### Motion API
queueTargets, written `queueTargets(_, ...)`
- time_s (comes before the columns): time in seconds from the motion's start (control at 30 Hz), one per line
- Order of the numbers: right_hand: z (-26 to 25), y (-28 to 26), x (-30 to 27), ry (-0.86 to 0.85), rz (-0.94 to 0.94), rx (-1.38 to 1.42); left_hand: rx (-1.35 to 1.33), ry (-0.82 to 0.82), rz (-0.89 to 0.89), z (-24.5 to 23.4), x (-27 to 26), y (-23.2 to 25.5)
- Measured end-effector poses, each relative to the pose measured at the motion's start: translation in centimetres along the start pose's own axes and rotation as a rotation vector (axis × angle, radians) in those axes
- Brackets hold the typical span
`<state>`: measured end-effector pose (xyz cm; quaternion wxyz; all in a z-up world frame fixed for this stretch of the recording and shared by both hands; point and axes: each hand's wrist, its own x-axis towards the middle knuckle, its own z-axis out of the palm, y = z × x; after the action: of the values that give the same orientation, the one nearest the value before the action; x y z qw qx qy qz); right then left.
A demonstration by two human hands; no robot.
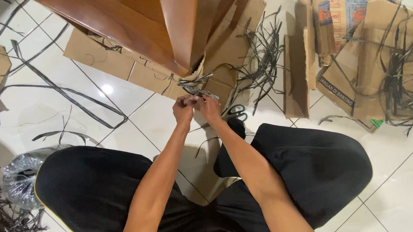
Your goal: Wrapping a wooden chair leg with cardboard and securing it with plastic ties for protection.
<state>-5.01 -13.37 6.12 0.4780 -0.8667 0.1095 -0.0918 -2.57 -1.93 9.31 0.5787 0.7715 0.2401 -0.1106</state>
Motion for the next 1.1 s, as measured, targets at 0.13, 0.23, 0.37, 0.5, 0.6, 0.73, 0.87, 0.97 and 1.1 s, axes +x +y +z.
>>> queueTargets(0.13,-1.3,-2.2,0.6,-0.141,0.235,-0.034,-0.035,-0.055,-0.049,0.3,1.3,-1.7)
queueTargets(0.23,-1.3,-2.0,0.9,-0.181,0.288,-0.014,-0.023,-0.066,-0.054,0.8,2.5,-3.2)
queueTargets(0.37,-1.4,-2.1,0.9,-0.174,0.340,0.021,-0.004,-0.064,-0.083,2.0,5.0,-6.2)
queueTargets(0.5,-1.3,-2.6,0.9,-0.150,0.314,-0.002,0.041,-0.046,-0.143,2.1,5.1,-5.8)
queueTargets(0.6,-1.1,-3.0,0.5,-0.105,0.244,-0.068,-0.042,-0.075,-0.228,2.2,5.3,-5.6)
queueTargets(0.73,-0.1,-1.3,0.2,-0.027,0.259,-0.137,-0.261,-0.035,-0.464,4.1,7.6,-8.1)
queueTargets(0.87,-3.1,-5.6,-0.6,-0.147,0.518,0.220,-0.234,0.062,-0.461,5.6,7.8,-9.9)
queueTargets(0.97,-0.1,0.3,1.5,-0.071,0.481,-0.029,0.143,-0.079,-0.344,3.0,4.3,-2.8)
queueTargets(1.1,5.3,12.6,2.9,0.032,0.636,-0.240,0.160,-0.029,-0.321,4.0,7.2,-5.3)
